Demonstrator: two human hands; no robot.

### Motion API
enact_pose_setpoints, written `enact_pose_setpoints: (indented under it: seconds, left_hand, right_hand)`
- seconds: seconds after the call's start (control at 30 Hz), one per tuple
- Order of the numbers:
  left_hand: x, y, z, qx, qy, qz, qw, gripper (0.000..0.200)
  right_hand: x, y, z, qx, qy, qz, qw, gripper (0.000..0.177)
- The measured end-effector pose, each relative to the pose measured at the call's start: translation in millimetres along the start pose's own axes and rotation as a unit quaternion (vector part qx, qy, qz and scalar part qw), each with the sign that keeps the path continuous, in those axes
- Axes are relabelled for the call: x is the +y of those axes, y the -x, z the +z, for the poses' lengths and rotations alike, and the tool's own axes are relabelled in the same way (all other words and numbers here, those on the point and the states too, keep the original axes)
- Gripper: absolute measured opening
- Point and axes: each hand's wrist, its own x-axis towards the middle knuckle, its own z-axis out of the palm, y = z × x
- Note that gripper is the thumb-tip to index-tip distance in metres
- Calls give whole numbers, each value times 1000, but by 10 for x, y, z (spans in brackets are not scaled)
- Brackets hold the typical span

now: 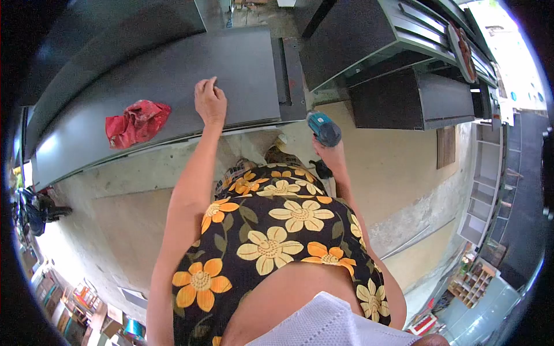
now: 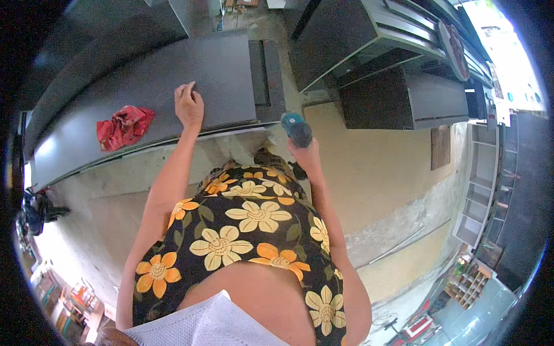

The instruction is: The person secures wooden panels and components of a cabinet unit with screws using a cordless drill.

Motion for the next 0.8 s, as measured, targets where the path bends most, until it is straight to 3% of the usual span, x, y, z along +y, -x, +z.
enact_pose_setpoints:
  seconds: [0.07,0.1,0.23,0.57,0.67,0.8]
  left_hand:
    - [63,92,-237,-8,-2,-22,1000,29]
    - [402,-201,338,26,20,-19,999,29]
    - [454,-311,341,45,-26,-16,999,31]
    - [566,-284,290,11,-81,-28,996,31]
    - [556,-295,303,11,-99,-17,995,32]
    - [568,-299,309,8,-96,-28,995,32]
  right_hand:
    - [19,-11,5,-6,19,-39,999,17]
    - [59,-642,-371,6,69,-44,997,18]
    - [-66,-985,-411,-28,118,20,992,22]
    - [283,-1215,-416,-41,128,28,991,20]
    - [118,-1238,-440,-81,146,89,982,28]
    - [131,-1232,-453,-71,145,89,983,28]
